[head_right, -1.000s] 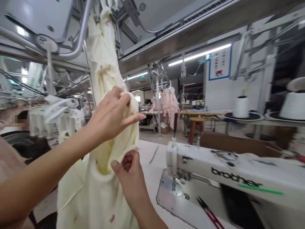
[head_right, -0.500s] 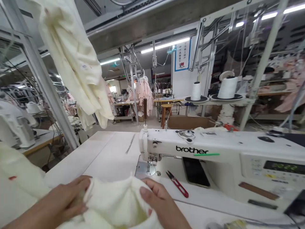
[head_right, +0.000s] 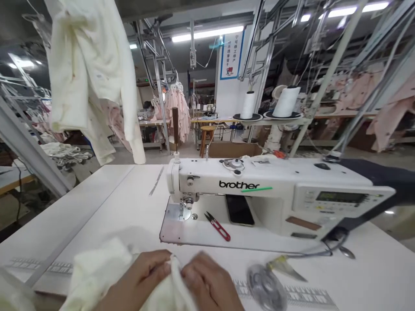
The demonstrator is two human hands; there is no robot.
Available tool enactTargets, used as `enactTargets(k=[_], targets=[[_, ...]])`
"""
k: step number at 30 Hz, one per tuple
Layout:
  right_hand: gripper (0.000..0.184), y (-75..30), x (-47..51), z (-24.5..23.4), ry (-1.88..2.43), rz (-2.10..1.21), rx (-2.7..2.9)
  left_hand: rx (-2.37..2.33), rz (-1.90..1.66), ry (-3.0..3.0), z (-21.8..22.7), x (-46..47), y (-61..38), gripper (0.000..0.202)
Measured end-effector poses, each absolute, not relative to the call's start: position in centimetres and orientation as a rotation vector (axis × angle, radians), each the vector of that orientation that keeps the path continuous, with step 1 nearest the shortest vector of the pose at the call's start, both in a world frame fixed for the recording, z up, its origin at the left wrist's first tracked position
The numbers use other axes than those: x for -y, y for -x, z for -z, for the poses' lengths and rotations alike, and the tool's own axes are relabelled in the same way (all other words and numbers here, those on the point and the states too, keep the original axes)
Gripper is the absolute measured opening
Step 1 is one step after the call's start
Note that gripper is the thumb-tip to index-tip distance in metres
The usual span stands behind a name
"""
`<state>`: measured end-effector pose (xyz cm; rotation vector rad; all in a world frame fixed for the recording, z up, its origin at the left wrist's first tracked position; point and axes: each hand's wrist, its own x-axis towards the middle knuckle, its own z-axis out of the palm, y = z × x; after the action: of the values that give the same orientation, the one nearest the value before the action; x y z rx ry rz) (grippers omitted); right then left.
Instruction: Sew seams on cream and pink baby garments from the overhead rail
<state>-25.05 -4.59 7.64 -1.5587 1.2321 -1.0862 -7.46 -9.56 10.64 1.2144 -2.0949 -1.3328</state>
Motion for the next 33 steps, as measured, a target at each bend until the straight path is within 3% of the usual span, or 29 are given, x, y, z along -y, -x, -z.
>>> enactTargets(k=[3, 8, 18, 24, 30, 33], targets=[[0.022, 24.8, 5.6, -8.6, 1.703, 1.184, -1.219, 2.222, 1.119, -1.142, -11.4, 9.5, 7.2, 0.021], [0.013, 23.7, 6.7, -9.0, 1.658, 1.167, -1.202, 2.097, 0.843, -1.31, -11.1, 9.8, 7.1, 0.009], [0.024, 24.2, 9.9, -10.0, 1.022, 0.721, -0.744, 2.26, 0.524, -0.737, -11.1, 9.8, 6.5, 0.021], [0.024, 22.0, 9.7, -7.7, 0.692, 0.743, -0.598, 2.146, 0.67, -0.723, -10.4, 10.2, 6.2, 0.019], [0.052, 21.5, 6.9, -8.0, 1.11, 1.204, -0.898, 1.966, 0.712, -1.054, -10.3, 9.9, 6.4, 0.013], [0.046, 21.1, 6.0, -8.2, 1.301, 1.195, -1.166, 1.909, 0.743, -1.143, -10.6, 9.6, 6.8, 0.013]])
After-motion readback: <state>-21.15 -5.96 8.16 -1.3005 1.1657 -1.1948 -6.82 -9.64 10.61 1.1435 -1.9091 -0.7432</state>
